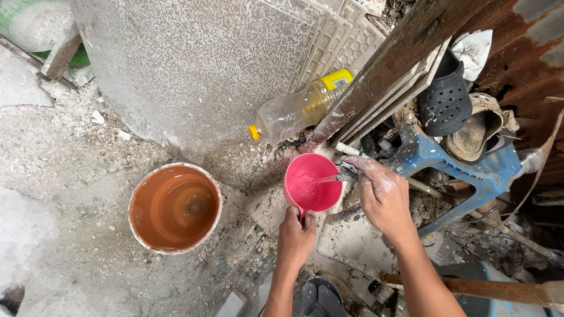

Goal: The person fills a large bowl with water from a tap, carries it to a gypsum powder bag, and scoops powder by hand into the water. They then knead and mix the powder and water together in the bowl with their hand until a smooth slurry forms, and finally reach for a small black container beside the bowl.

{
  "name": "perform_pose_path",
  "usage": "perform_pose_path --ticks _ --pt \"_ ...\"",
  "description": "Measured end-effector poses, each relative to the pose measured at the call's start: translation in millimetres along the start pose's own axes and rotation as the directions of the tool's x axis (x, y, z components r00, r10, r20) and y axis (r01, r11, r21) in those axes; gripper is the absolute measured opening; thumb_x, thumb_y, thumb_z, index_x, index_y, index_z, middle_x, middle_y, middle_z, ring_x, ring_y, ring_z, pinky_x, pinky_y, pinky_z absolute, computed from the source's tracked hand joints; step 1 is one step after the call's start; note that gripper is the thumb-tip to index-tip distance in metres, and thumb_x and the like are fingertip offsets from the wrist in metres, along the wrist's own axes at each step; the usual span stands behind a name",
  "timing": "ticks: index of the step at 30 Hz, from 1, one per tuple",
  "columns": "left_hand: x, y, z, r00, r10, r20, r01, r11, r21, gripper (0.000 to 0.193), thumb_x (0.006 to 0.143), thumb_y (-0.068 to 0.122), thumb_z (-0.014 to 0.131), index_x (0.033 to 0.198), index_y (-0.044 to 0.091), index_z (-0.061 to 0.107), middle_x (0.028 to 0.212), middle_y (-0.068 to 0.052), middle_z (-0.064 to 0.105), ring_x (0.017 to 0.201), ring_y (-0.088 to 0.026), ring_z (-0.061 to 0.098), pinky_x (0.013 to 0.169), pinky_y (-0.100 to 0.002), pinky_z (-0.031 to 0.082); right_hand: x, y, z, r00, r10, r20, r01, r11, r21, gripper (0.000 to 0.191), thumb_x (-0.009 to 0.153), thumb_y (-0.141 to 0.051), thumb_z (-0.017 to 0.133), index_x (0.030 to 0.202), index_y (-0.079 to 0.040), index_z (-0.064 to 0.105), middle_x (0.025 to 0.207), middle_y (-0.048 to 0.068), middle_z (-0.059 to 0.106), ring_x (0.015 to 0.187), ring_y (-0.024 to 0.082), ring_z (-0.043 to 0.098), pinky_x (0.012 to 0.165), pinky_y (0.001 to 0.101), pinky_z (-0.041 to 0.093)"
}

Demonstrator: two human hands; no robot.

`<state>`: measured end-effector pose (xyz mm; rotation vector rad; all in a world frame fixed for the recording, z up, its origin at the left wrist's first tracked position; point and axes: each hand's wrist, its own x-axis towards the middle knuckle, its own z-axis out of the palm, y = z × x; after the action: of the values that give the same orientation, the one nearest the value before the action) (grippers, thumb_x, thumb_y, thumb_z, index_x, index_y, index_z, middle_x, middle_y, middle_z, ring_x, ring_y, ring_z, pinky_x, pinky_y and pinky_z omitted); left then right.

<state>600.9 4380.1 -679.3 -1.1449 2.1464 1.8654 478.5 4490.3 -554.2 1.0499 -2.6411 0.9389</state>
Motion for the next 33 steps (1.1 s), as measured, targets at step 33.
perform_pose_path --ticks 33 --pt "-6.2 3.4 -5.3 0.999 0.021 -0.032 -0.021 0.999 -0.024 0.028 0.097 0.028 0.06 0.102 0.001 0.059 0.087 -0.017 0.074 0.077 -0.029 0.074 0.073 -0.044 0.055 -1.1 -0.6 -0.7 1.0 -0.016 -0.006 0.016 1.0 -0.018 0.03 0.096 -0.002 0.053 0.118 -0.009 0.072 0.103 0.016 0.072 0.086 0.038 0.069 0.071 0.0429 0.055"
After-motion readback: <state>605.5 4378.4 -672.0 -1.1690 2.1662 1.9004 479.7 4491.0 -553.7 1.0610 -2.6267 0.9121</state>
